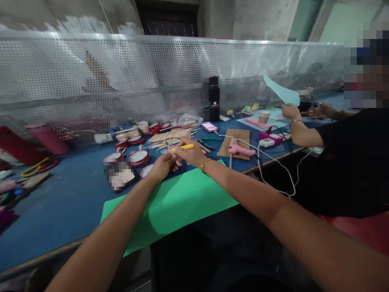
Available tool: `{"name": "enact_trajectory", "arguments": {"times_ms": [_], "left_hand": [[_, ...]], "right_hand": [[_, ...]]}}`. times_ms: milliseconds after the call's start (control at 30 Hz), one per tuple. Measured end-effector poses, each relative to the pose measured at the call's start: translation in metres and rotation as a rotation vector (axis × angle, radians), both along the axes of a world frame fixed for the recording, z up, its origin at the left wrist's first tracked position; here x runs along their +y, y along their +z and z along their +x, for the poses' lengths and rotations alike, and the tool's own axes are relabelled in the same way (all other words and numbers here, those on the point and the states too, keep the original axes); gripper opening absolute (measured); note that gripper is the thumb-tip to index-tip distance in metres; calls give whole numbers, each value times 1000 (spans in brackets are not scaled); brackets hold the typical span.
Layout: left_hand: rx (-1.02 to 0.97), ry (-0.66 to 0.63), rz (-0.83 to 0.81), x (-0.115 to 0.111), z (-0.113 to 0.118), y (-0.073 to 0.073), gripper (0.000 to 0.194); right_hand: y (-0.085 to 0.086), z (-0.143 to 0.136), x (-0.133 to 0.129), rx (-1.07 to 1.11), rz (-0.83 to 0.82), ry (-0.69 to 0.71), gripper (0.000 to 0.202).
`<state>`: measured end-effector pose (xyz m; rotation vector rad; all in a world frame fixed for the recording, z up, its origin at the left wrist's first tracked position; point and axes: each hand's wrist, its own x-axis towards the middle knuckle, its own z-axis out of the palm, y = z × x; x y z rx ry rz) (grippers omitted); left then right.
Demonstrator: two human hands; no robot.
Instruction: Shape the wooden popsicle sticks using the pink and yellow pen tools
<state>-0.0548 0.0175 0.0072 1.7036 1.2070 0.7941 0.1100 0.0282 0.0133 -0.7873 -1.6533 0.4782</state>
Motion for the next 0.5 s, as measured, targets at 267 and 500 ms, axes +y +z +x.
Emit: {"name": "enact_trajectory", "arguments": {"times_ms": [267,500], "left_hand": [[6,0,-2,-1,0,1,30],[4,-3,3,0,-1,0,31]], "right_hand": [[0,1,0,11,-12,-26,16],[1,1,0,6,-23,-36,17]]}}
